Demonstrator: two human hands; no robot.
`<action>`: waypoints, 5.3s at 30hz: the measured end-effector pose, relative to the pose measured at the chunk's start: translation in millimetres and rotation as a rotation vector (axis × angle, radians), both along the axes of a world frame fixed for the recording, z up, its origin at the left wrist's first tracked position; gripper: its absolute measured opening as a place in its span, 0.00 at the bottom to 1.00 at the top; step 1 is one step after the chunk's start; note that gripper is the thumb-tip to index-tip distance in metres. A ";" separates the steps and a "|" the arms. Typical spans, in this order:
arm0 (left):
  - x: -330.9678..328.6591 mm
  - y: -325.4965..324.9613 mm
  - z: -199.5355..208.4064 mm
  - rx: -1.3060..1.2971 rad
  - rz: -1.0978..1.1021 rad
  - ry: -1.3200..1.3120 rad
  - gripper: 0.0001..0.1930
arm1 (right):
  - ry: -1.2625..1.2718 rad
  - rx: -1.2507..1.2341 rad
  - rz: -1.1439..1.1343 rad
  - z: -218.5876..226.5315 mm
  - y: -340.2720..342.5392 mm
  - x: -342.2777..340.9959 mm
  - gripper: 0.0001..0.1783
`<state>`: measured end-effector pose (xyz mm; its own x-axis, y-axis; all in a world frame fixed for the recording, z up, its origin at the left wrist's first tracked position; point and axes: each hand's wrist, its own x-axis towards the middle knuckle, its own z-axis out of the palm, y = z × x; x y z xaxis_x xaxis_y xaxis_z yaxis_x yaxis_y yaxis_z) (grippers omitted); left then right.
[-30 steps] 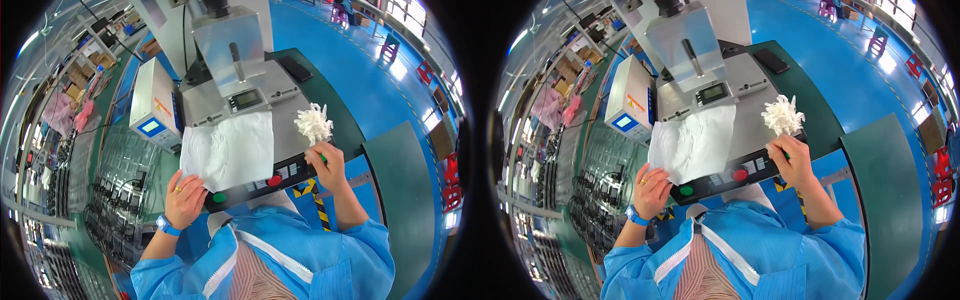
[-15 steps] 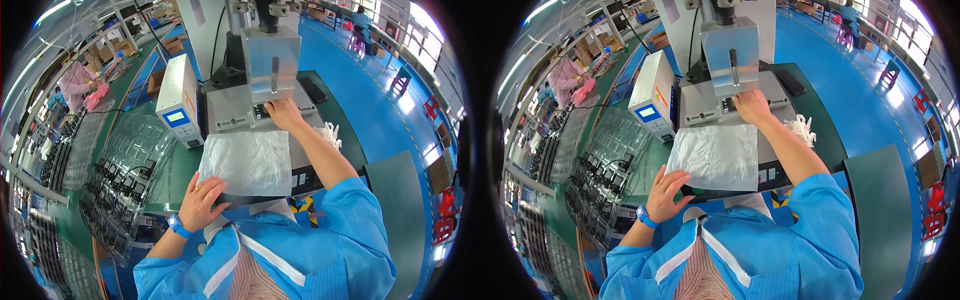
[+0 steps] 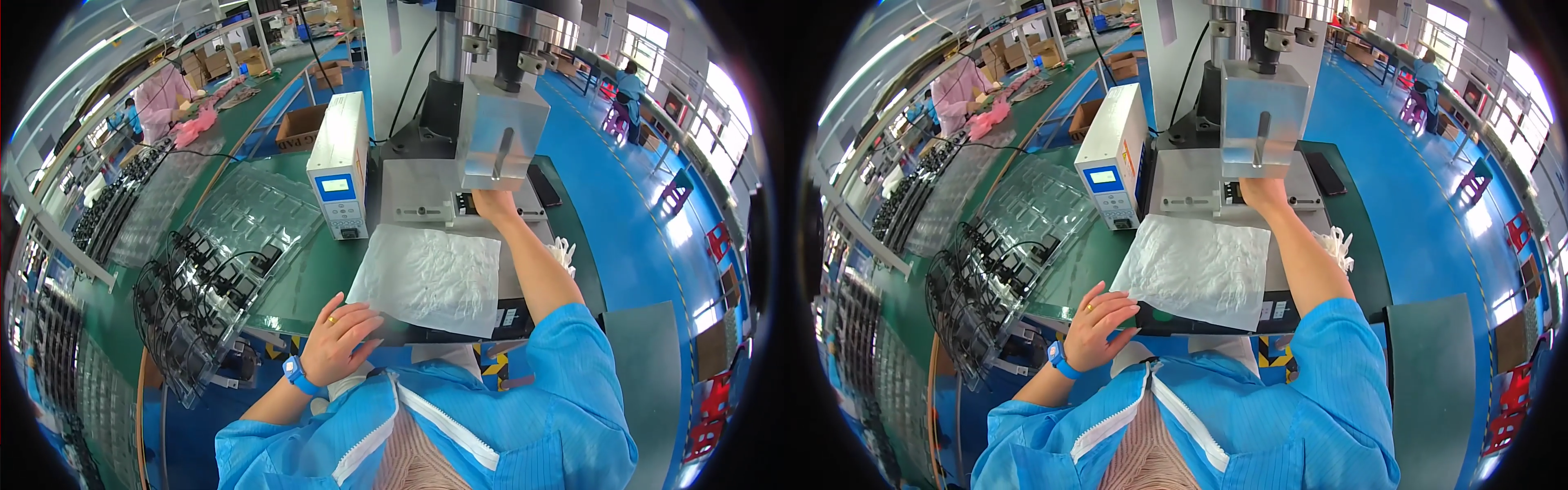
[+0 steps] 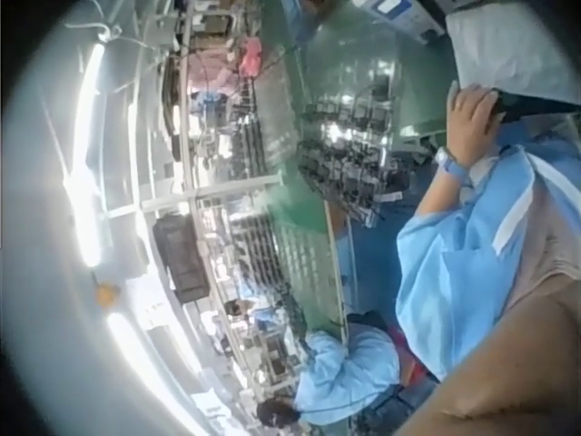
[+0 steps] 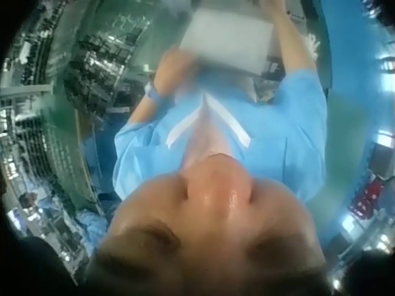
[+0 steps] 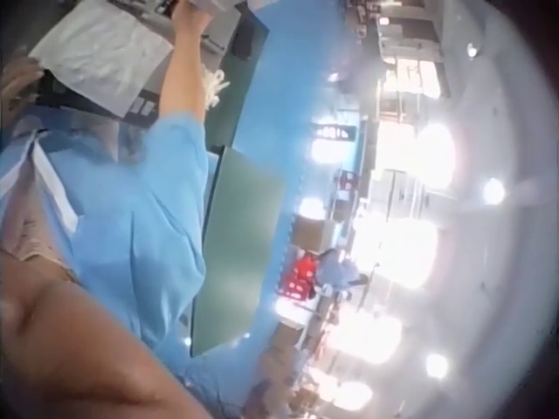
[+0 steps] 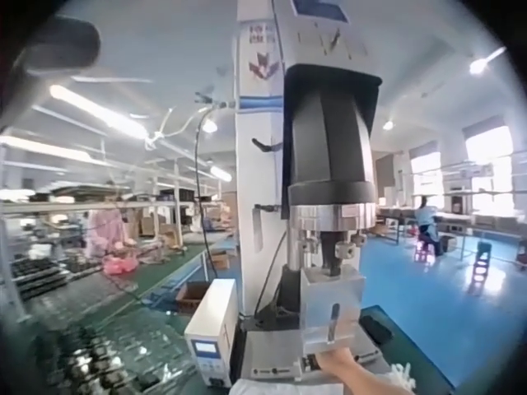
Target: The person processes electronic display devices by taking them from a tray, placing each into a press machine fixture, operating the machine using buttons, and placing the devices back onto the tray.
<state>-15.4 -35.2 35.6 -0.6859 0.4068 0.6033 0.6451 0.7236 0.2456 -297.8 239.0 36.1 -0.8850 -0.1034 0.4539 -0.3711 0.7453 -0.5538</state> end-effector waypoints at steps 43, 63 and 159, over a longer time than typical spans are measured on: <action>13.9 5.1 43.7 0.296 -0.090 0.247 0.19 | 0.117 0.181 1.017 68.6 -32.6 207.2 0.10; 20.6 11.9 15.5 1.338 -0.203 -0.868 0.30 | -0.170 -0.261 0.874 41.4 -52.5 218.2 0.10; -176.6 -243.4 7.2 -0.755 1.002 -0.725 0.22 | 0.205 0.204 -0.209 -12.7 157.8 219.6 0.20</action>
<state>-192.0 -278.5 42.8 -0.9235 -0.3606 -0.1310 -0.2985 0.8899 -0.3450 -78.2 396.8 23.4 -0.7895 -0.0364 0.6126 -0.2867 0.9045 -0.3157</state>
